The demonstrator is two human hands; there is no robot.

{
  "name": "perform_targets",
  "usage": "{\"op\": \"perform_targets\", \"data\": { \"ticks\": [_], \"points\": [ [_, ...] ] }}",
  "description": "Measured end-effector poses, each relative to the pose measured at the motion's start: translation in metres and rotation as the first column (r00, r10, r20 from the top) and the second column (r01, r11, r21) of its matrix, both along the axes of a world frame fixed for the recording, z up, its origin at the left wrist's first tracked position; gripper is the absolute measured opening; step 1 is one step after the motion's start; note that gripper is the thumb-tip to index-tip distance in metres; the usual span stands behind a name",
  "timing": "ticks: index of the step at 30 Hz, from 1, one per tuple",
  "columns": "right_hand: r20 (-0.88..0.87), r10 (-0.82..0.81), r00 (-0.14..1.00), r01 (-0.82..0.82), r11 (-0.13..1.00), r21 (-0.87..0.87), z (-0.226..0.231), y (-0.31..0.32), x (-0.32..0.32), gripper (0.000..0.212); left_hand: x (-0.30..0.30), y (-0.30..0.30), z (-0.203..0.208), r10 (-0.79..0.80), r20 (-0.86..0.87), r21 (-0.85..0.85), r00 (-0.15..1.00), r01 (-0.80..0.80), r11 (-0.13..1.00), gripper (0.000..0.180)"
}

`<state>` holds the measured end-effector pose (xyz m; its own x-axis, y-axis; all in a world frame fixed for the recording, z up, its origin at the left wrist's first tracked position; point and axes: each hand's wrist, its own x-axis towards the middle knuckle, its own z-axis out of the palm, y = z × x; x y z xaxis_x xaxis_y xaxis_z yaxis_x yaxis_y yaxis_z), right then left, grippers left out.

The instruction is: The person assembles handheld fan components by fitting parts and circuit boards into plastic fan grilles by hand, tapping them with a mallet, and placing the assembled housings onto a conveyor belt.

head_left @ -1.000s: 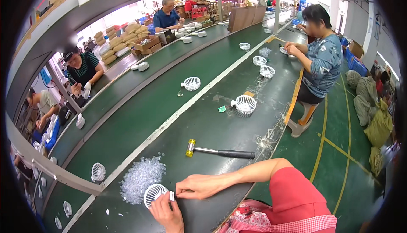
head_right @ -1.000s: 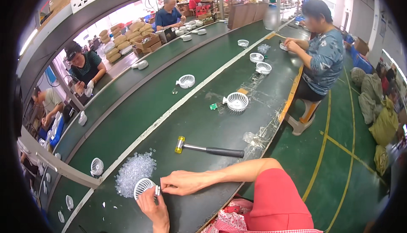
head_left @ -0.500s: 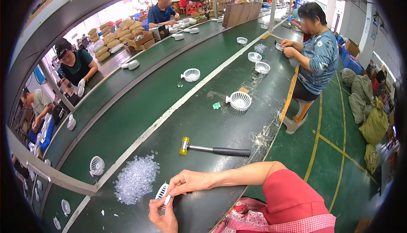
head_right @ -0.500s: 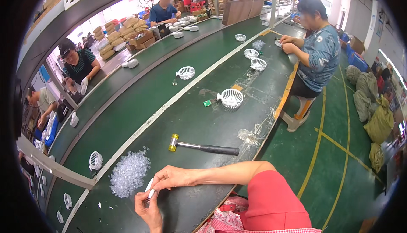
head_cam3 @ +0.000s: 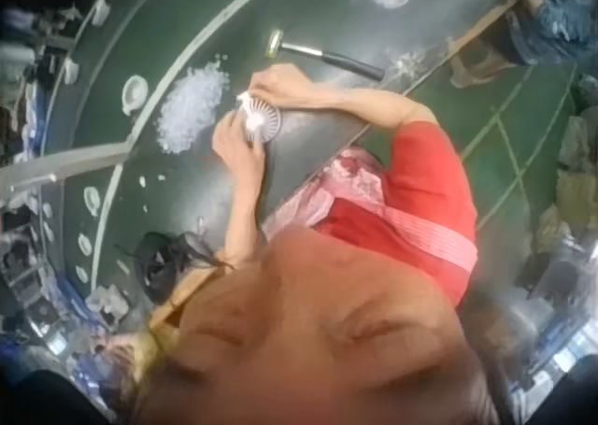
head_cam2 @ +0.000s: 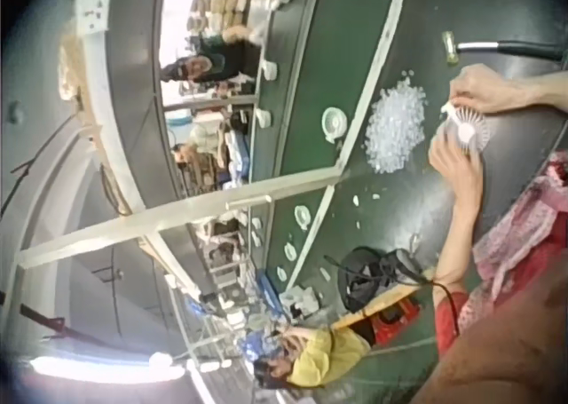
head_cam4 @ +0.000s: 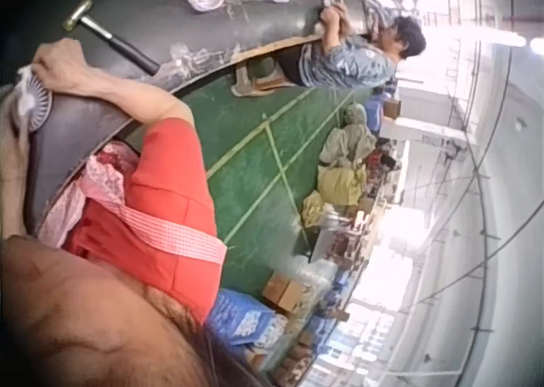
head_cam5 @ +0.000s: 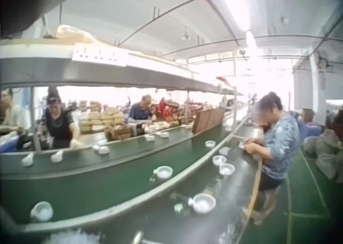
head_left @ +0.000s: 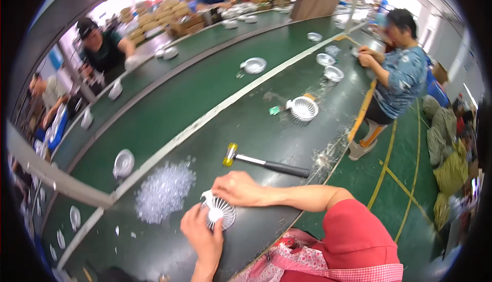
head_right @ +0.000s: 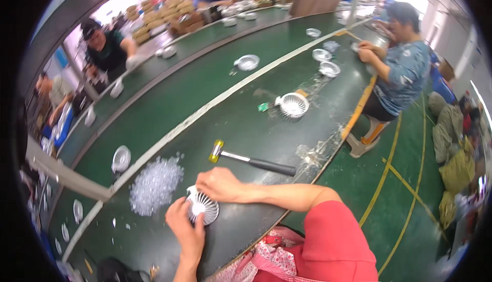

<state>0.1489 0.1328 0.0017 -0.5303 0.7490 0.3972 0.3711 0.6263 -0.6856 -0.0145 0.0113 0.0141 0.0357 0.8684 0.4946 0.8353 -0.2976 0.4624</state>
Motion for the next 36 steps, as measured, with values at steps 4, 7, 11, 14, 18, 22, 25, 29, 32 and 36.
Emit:
{"op": "perform_targets", "data": {
  "ticks": [4,7,11,14,18,22,25,29,32,36],
  "points": [
    [0.286,0.05,0.957,-0.105,0.978,0.182,0.01,0.002,0.017,0.018,0.002,0.004,-0.012,-0.069,-0.268,0.05,0.961,0.086,0.995,0.036],
    [0.248,0.14,0.959,-0.167,0.982,0.09,0.035,0.008,0.045,0.033,0.002,0.005,-0.011,-0.041,-0.301,0.049,0.953,0.058,0.997,0.042],
    [0.341,-0.379,0.86,0.254,0.899,0.358,0.033,0.022,0.076,0.045,0.0,0.003,-0.012,-0.024,-0.276,0.054,0.961,0.041,0.998,0.046],
    [0.431,-0.319,0.844,0.239,0.943,0.229,0.011,0.028,0.099,0.032,0.003,0.001,-0.013,-0.024,-0.268,0.064,0.963,0.043,0.997,0.045],
    [0.35,-0.296,0.889,0.251,0.953,0.167,0.016,0.015,0.084,0.021,0.003,-0.002,-0.012,-0.014,-0.3,0.067,0.954,0.035,0.997,0.041],
    [0.054,-0.127,0.99,0.122,0.989,0.089,0.071,-0.008,0.063,0.024,0.003,-0.004,-0.014,-0.006,-0.289,0.058,0.957,0.024,0.998,0.042],
    [-0.017,-0.088,0.996,0.089,0.96,0.265,0.075,-0.022,0.058,0.026,0.004,-0.002,-0.013,-0.005,-0.248,0.084,0.969,0.026,0.996,0.044],
    [0.338,0.035,0.94,-0.049,0.998,0.032,0.044,-0.026,0.055,0.026,0.0,0.0,-0.012,-0.041,-0.193,0.099,0.98,0.061,0.993,0.042],
    [0.35,-0.145,0.925,0.104,0.986,0.133,0.046,-0.008,0.058,0.022,-0.01,0.004,-0.013,-0.058,0.014,0.148,0.998,0.055,0.987,0.03],
    [0.284,-0.317,0.905,0.196,0.903,0.384,0.037,0.017,0.065,0.023,-0.041,0.022,-0.009,0.171,-0.066,0.184,0.983,-0.156,0.97,0.026]
  ]
}}
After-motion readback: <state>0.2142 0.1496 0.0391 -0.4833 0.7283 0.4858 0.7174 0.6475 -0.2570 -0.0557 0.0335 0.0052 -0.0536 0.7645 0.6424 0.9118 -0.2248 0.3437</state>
